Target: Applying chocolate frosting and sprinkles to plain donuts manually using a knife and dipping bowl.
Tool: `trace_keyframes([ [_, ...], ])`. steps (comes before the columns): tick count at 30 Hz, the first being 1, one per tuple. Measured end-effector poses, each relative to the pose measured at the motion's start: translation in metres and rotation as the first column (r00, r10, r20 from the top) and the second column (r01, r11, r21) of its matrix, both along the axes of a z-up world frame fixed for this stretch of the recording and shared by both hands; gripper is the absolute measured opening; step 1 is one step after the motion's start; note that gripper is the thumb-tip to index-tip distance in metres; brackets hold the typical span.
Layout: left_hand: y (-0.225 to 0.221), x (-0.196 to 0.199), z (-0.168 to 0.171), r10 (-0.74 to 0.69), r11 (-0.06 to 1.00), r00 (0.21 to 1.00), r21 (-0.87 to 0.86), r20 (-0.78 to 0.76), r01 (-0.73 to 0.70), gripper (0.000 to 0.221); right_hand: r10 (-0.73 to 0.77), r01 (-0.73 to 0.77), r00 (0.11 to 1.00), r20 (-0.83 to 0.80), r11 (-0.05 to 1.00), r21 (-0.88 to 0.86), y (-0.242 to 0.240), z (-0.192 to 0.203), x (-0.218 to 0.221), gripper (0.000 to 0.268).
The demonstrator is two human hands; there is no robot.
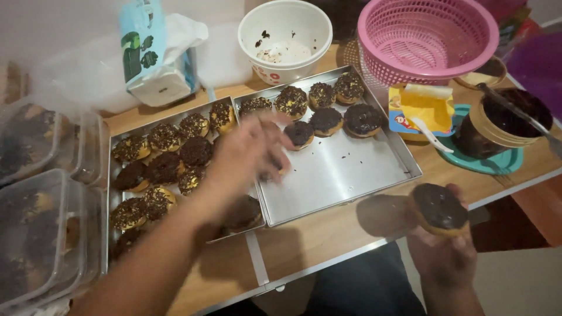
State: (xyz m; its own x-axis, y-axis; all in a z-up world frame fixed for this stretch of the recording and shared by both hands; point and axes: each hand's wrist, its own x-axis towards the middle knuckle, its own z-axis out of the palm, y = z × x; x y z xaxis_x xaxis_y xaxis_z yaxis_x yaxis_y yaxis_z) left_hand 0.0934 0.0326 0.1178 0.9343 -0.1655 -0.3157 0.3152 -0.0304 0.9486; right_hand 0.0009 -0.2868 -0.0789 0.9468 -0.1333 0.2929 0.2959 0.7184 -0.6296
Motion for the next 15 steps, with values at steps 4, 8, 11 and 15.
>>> trace_keyframes([
  [4, 0.022, 0.056, 0.005, 0.086, 0.948, 0.953, 0.270, 0.290, -0.167, 0.030, 0.029, -0.037, 0.998, 0.059, 0.992, 0.125, -0.014, 0.016, -0.007, 0.053],
  [8, 0.028, 0.100, -0.007, 0.084, 0.847, 0.895, 0.442, 0.438, -0.295, 0.023, 0.866, -0.812, 0.499, -0.027, 0.478, 0.334, -0.072, 0.065, 0.027, 0.068],
  [11, 0.036, 0.144, -0.033, 0.183, 0.699, 0.845, 0.538, 0.502, -0.471, 0.024, 0.359, -0.438, 0.870, -0.338, 0.877, -0.196, -0.145, 0.023, 0.065, 0.053],
  [15, 0.029, 0.178, -0.034, 0.319, 0.671, 0.904, 0.606, 0.286, -0.428, 0.034, -0.609, 0.201, 0.792, -0.055, 0.345, -0.917, -0.130, -0.080, -0.034, 0.058],
])
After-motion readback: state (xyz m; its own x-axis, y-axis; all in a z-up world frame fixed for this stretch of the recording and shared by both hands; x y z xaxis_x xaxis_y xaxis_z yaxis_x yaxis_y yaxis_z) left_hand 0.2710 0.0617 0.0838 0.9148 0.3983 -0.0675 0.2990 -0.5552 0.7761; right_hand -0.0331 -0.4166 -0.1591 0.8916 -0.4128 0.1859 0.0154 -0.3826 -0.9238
